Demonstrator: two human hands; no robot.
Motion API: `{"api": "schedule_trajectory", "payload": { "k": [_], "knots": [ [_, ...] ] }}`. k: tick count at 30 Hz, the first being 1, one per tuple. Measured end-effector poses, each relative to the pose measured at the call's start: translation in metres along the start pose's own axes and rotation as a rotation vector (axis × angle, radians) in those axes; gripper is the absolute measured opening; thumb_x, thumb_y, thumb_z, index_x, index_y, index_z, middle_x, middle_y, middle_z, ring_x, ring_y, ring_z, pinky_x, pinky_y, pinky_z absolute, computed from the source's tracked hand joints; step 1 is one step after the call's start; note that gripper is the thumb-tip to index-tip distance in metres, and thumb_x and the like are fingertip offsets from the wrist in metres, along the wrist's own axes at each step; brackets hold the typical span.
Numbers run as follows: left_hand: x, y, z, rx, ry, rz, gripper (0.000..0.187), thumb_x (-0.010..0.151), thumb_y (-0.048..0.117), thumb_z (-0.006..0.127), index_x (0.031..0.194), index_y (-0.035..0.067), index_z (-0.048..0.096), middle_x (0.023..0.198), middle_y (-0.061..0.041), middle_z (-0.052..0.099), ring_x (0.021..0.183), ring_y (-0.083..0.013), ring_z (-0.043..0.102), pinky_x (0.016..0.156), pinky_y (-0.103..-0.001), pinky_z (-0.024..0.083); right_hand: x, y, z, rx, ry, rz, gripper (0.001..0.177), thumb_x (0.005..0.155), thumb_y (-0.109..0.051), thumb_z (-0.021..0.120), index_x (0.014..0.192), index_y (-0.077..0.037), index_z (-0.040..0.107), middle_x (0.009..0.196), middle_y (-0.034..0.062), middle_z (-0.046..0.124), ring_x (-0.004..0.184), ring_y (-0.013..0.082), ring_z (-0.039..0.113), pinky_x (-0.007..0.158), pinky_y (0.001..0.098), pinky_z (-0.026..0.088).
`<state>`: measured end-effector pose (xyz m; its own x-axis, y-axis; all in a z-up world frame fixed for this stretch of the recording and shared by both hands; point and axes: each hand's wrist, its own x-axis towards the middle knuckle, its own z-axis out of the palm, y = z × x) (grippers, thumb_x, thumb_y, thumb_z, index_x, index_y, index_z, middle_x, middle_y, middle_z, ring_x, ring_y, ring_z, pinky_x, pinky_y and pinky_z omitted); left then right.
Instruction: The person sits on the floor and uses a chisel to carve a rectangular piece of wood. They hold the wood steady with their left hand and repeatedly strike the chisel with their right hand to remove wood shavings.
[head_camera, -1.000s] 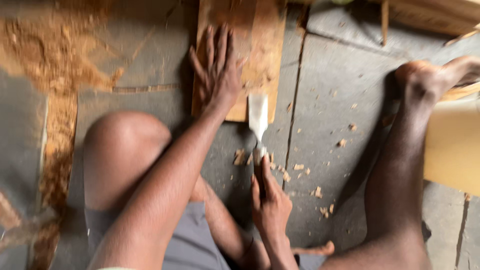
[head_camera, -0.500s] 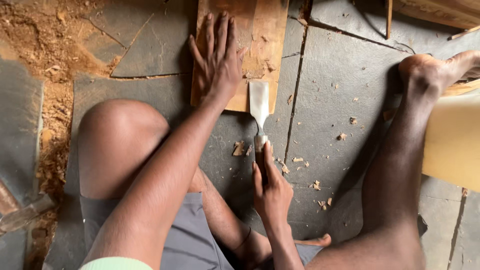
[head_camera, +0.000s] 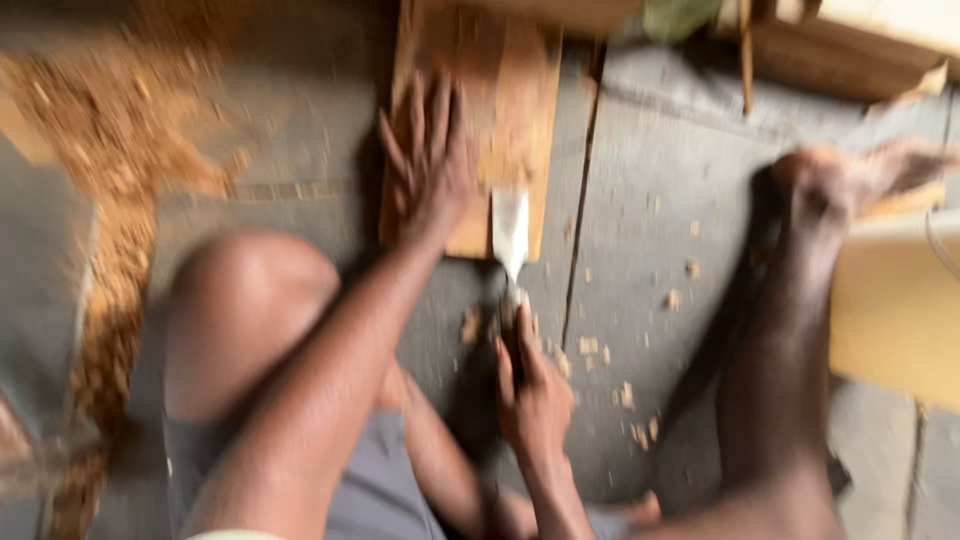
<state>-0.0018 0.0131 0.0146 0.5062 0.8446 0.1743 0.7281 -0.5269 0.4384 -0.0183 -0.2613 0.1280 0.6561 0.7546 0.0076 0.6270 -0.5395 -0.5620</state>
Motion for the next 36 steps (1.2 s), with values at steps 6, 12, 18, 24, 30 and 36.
{"api": "schedule_trajectory", "payload": {
  "k": [6, 12, 18, 24, 30, 36],
  "knots": [
    [0.002, 0.000, -0.007, 0.027, 0.018, 0.032, 0.076, 0.106, 0.043, 0.059, 0.165, 0.011, 0.022, 0.173, -0.006, 0.010, 0.159, -0.0313, 0.003, 0.120, -0.076, 0.002, 0.008, -0.004, -0.017, -0.079, -0.146, 0.230, 0.063, 0.094, -0.029, 0.066, 0.154, -0.029, 0.046, 0.090, 0.0160, 0.077, 0.068, 0.0322, 0.074, 0.063, 0.0432, 0.055],
    [-0.002, -0.011, -0.002, 0.136, -0.076, 0.057, 0.083, 0.104, 0.038, 0.062, 0.169, 0.010, 0.020, 0.176, -0.009, 0.009, 0.161, -0.0293, 0.003, 0.122, -0.072, 0.003, 0.000, 0.008, -0.007, -0.086, -0.114, 0.129, 0.064, 0.096, -0.028, 0.068, 0.156, -0.026, 0.046, 0.079, 0.0193, 0.071, 0.065, 0.0291, 0.067, 0.061, 0.0419, 0.051],
    [-0.004, -0.008, -0.018, -0.017, -0.128, 0.124, 0.074, 0.103, 0.051, 0.062, 0.156, 0.008, 0.035, 0.170, -0.015, 0.019, 0.158, -0.0301, 0.013, 0.117, -0.079, 0.004, -0.006, 0.011, -0.027, 0.690, 0.083, 0.409, 0.068, 0.101, -0.033, 0.055, 0.164, -0.022, 0.031, 0.076, 0.0068, 0.067, 0.060, 0.0137, 0.064, 0.052, 0.0324, 0.057],
    [-0.012, 0.005, -0.034, -0.064, -0.295, 0.610, 0.074, 0.104, 0.053, 0.049, 0.161, 0.008, 0.035, 0.172, -0.013, 0.024, 0.158, -0.0291, 0.021, 0.129, -0.057, 0.016, -0.003, 0.023, -0.090, 0.722, 0.285, 0.290, 0.071, 0.105, -0.038, 0.053, 0.168, -0.013, 0.028, 0.076, 0.0038, 0.063, 0.061, 0.0107, 0.064, 0.052, 0.0312, 0.058],
    [0.038, 0.014, -0.038, 0.142, -0.395, 0.885, 0.064, 0.108, 0.047, 0.026, 0.161, 0.010, 0.021, 0.170, -0.014, 0.015, 0.156, -0.0295, 0.018, 0.127, -0.046, 0.010, -0.021, 0.035, -0.117, 0.718, 0.376, 0.233, 0.072, 0.107, -0.039, 0.055, 0.167, -0.007, 0.031, 0.104, 0.0023, 0.065, 0.066, 0.0106, 0.062, 0.057, 0.0286, 0.054],
    [0.005, 0.037, -0.046, 0.410, -0.315, 0.644, 0.072, 0.114, 0.055, 0.021, 0.165, 0.004, 0.020, 0.173, -0.017, 0.013, 0.162, -0.0330, 0.014, 0.132, -0.048, 0.007, -0.023, 0.041, -0.109, 0.781, 0.396, 0.354, 0.073, 0.104, -0.037, 0.056, 0.165, -0.005, 0.033, 0.091, 0.0029, 0.063, 0.066, 0.0121, 0.062, 0.056, 0.0296, 0.054]
  ]
}}
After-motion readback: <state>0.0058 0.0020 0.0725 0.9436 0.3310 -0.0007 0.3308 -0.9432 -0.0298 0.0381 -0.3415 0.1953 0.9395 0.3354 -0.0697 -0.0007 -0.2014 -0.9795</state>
